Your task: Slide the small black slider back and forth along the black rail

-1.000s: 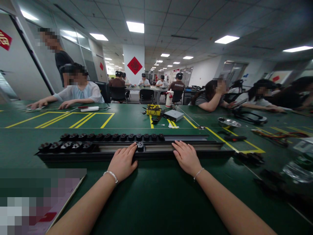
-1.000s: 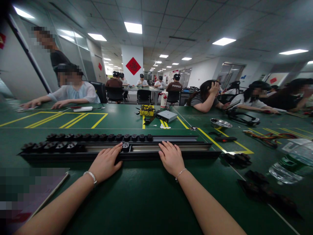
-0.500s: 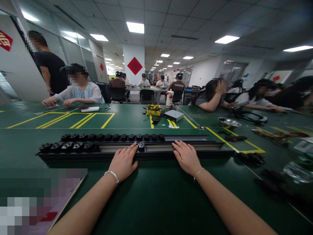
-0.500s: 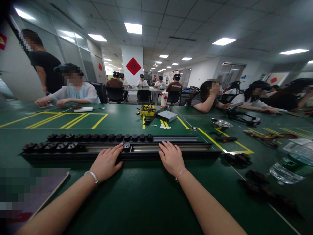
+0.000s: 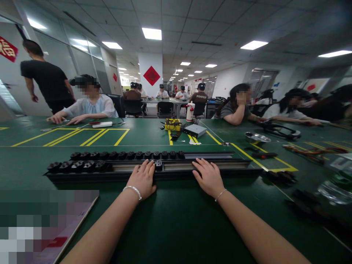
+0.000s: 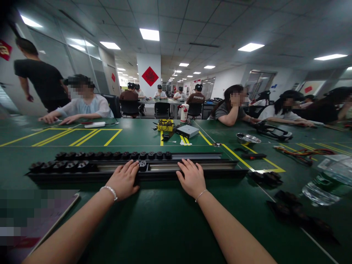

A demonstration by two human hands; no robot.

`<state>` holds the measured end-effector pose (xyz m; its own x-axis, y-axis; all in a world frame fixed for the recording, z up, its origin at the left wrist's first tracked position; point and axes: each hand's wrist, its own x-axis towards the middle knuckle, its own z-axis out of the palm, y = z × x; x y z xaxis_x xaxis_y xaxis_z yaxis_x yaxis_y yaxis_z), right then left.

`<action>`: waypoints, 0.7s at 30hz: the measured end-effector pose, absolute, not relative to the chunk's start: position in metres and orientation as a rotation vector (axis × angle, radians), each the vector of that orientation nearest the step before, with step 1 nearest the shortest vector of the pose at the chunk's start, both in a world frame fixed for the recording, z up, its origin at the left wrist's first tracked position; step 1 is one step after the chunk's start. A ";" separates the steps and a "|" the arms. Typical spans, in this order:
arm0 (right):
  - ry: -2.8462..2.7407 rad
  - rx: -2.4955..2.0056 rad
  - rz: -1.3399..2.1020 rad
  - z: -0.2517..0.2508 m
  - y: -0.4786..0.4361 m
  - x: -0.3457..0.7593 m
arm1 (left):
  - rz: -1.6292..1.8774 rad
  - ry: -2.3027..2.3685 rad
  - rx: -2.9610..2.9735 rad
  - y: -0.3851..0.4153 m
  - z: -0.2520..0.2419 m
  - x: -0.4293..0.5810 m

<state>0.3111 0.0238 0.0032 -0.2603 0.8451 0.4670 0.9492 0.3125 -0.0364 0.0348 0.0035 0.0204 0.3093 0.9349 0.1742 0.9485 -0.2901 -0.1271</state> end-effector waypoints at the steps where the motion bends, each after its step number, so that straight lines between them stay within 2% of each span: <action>1: -2.177 -1.588 -0.356 0.003 0.024 0.311 | -0.109 -1.715 -2.363 0.003 0.018 0.035; 11: -2.178 -1.529 -0.337 -0.001 0.028 0.316 | -0.462 -1.680 -2.271 0.006 0.003 0.034; 21: -2.211 -1.531 -0.341 0.001 0.026 0.315 | -0.462 -1.709 -2.308 0.006 0.006 0.033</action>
